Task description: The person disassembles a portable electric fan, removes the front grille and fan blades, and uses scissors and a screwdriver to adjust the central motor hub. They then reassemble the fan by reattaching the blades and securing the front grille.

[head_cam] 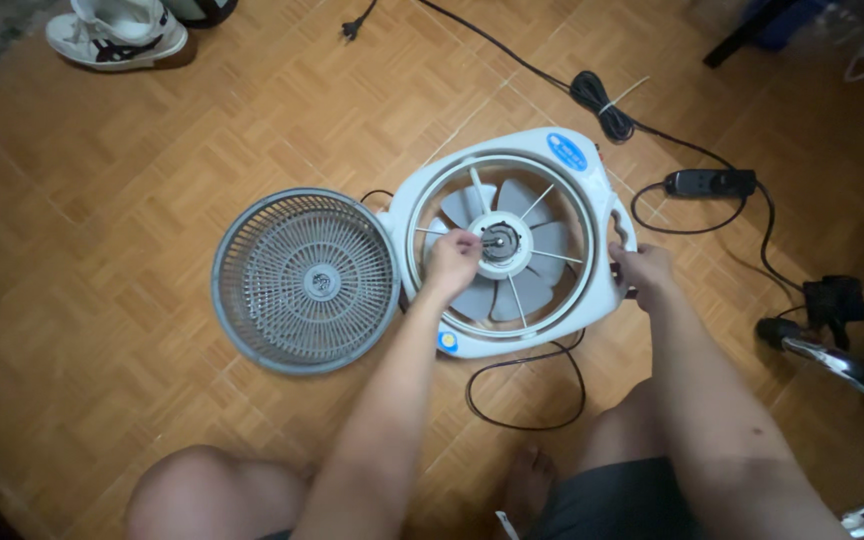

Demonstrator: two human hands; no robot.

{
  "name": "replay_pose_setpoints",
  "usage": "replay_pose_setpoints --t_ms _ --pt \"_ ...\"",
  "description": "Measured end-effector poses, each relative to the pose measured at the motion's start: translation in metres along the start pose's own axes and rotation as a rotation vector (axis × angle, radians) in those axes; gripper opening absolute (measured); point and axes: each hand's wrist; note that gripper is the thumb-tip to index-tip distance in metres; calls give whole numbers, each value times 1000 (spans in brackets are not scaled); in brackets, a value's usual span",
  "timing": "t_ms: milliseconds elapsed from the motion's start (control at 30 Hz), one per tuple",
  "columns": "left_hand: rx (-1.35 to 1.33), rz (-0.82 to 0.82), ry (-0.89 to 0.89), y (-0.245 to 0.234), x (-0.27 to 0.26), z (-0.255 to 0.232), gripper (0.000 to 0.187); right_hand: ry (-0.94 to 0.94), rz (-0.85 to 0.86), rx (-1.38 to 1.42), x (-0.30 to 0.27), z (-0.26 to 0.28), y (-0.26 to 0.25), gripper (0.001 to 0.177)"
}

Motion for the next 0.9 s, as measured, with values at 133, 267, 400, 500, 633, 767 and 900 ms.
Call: replay_pose_setpoints --t_ms 133,267,400,500,633,767,900 --pt "254 -196 174 -29 -14 -15 18 -69 -80 -53 -4 -1 3 43" --pt "446 -362 225 -51 -44 -41 32 -12 -168 -96 -16 9 0 51" --pt "499 -443 91 -56 -65 -48 29 12 -251 -142 -22 11 3 59" --pt "464 -383 -1 -52 -87 -52 37 70 -266 -110 -15 5 6 58" --pt "463 -248 -240 -43 -97 -45 59 93 -274 -105 -4 -4 7 56" --pt "286 -211 -459 -39 -82 -27 73 59 -311 -46 18 -17 14 49" --pt "137 -190 -561 -39 -66 -12 78 76 -450 -23 33 -25 20 43"
Point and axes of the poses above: each hand's wrist, its own x-axis towards the middle knuckle, its own y-axis out of the palm, z = x × y, and after that the axes turned 4 degrees about -z, right-handed
